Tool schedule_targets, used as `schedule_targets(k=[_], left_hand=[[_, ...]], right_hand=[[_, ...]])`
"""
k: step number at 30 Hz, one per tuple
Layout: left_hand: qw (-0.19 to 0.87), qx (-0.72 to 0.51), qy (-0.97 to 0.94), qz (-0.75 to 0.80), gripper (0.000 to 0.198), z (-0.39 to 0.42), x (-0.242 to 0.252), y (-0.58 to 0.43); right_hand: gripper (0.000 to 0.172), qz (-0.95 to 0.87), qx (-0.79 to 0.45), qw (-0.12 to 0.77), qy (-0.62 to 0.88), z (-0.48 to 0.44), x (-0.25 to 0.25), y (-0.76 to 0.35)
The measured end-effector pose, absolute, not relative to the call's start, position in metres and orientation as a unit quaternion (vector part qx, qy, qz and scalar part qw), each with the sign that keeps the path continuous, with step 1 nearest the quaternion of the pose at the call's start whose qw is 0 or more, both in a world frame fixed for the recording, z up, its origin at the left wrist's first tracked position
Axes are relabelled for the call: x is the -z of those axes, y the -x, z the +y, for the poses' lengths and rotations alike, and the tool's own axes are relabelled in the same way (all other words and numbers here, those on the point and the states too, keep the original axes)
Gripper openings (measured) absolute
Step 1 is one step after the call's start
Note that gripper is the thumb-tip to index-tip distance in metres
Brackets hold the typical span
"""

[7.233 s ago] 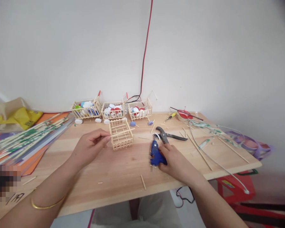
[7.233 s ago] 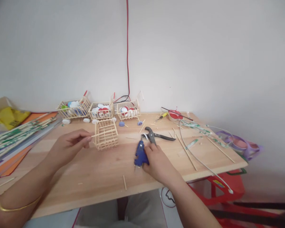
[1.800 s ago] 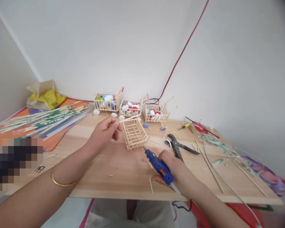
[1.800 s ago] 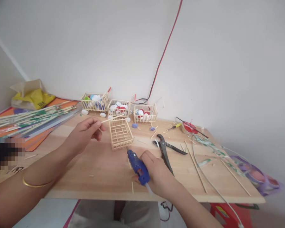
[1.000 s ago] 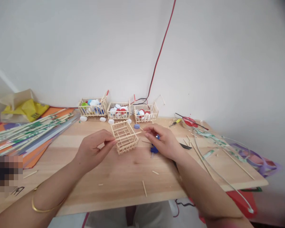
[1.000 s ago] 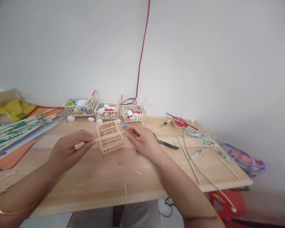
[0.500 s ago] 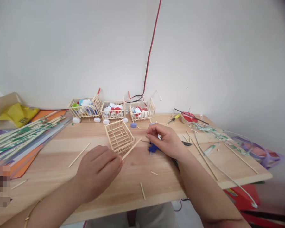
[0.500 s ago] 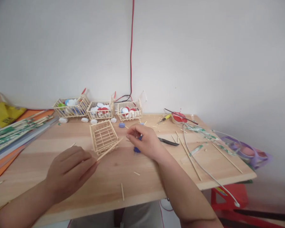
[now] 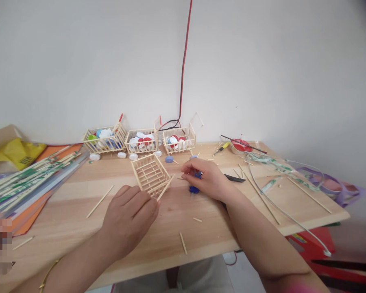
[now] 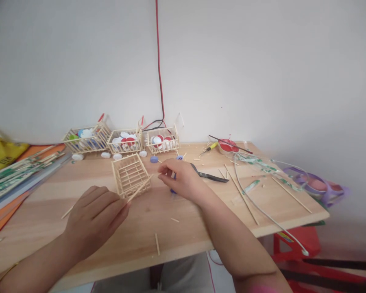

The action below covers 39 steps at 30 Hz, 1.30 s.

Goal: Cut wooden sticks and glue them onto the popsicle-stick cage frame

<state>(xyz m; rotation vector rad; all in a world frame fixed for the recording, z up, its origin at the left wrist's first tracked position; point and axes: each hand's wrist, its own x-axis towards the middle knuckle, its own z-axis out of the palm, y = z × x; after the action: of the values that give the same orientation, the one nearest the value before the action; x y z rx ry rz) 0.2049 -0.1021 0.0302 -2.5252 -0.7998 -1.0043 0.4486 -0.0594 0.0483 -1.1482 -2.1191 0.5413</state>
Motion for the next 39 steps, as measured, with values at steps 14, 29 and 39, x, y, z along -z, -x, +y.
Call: schedule_targets(k=[14,29,39], left_hand=[[0.154,0.364,0.871,-0.292,0.015,-0.107,-0.037,-0.200],[0.123,0.364,0.870,-0.310,0.011,-0.103,-0.040,-0.191],[0.119,0.366,0.870,-0.307,0.011,-0.103,-0.041,-0.189]], right_hand=[[0.002,-0.807,-0.208,0.333,0.442,-0.057,-0.045,-0.448],[0.011,-0.810,-0.179,0.373,0.416,-0.054,-0.034,-0.437],[0.014,-0.821,-0.196,0.375,0.383,-0.053,-0.026,-0.430]])
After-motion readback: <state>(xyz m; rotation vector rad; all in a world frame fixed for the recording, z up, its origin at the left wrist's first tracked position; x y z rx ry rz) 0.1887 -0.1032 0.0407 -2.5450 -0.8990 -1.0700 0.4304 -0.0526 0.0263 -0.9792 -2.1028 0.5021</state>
